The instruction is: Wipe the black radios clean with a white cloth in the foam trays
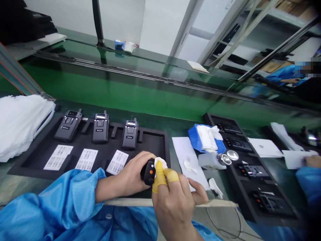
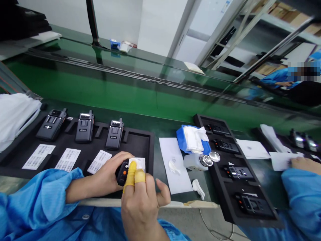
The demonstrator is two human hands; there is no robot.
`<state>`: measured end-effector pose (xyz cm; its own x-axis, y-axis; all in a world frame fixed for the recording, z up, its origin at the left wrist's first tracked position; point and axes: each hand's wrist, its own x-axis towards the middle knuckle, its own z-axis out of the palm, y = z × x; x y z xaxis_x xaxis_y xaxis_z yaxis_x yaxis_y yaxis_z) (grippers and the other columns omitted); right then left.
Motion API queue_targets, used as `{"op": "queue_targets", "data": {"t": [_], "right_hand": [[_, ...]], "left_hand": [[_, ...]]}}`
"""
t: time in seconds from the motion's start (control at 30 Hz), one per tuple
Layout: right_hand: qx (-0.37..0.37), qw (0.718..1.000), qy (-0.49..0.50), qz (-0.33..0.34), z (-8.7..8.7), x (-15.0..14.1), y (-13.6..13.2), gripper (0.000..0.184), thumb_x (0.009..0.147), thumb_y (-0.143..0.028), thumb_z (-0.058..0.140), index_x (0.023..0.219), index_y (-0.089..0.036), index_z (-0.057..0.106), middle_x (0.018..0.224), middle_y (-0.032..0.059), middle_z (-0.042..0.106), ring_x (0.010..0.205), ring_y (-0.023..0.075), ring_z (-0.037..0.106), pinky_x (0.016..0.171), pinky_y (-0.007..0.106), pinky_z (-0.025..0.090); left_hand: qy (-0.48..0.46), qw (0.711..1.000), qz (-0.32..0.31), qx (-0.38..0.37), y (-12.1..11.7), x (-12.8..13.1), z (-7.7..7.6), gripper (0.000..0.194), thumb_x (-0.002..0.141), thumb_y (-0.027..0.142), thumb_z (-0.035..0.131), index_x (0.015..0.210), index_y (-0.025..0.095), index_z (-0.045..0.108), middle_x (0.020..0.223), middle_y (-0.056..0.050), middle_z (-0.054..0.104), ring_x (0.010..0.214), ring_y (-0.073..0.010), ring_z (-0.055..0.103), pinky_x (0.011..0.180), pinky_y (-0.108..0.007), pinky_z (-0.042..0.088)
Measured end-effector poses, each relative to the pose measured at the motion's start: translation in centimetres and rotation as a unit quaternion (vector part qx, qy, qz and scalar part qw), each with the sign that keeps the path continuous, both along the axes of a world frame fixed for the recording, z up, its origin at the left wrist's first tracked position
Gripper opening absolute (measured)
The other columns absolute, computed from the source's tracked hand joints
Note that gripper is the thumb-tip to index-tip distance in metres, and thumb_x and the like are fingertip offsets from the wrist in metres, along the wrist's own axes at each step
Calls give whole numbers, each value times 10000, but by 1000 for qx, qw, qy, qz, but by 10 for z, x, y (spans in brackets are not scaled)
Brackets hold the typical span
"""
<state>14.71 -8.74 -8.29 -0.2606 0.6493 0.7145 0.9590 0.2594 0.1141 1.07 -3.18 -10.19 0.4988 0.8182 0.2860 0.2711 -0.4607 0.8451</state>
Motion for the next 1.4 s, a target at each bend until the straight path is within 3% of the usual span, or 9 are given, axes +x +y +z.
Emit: {"op": "queue_targets", "data": {"t": [0.27,0.37,0.53,0.73,0.93,1.1,1.4], "right_hand": [[-44,997,60,-21,-8,18,3,195,750,-102,465,584,-204,460,635,9,444,678,167,391,743,360,289],[-45,996,80,-16,-7,22,5,197,764,-122,455,585,-201,464,691,27,482,707,173,410,737,362,291],[-21,993,119,-3,-2,22,10,151,786,-111,454,750,-192,576,796,38,547,715,160,450,756,368,290],[-18,991,117,58,0,13,11,159,785,-105,460,776,-201,586,802,24,554,740,150,471,784,374,294],[-40,985,139,96,1,13,-4,174,791,-101,470,796,-195,616,830,28,594,744,142,497,824,395,290],[-46,976,190,93,-11,38,-13,190,828,-128,512,959,-197,633,840,19,589,747,127,526,789,359,307],[-46,977,200,57,-38,51,-15,176,840,-133,506,975,-188,606,839,14,578,780,139,544,795,347,316]], "left_hand": [[17,1000,3,-15,1,-1,0,537,584,32,566,1076,217,459,1059,-42,540,967,-194,539,842,-321,475],[22,999,8,-30,2,0,1,536,576,31,563,1070,217,464,1060,-41,540,967,-199,537,845,-330,473],[18,1000,3,-24,2,-1,0,551,578,24,561,1082,220,456,1065,-41,539,972,-199,534,846,-329,473],[11,1000,0,-13,2,0,-2,514,614,38,594,1076,214,455,1070,-51,532,976,-193,537,858,-328,469],[14,1000,6,-13,2,-1,-3,558,612,41,612,1113,213,439,1090,-54,526,998,-197,537,878,-330,461],[14,1000,-2,1,0,-1,-3,560,596,18,556,1105,218,437,1089,-49,525,1013,-199,523,882,-329,459],[15,1000,1,15,-3,4,-2,534,611,32,533,1106,210,442,1085,-58,536,1006,-196,535,872,-321,469]]}}
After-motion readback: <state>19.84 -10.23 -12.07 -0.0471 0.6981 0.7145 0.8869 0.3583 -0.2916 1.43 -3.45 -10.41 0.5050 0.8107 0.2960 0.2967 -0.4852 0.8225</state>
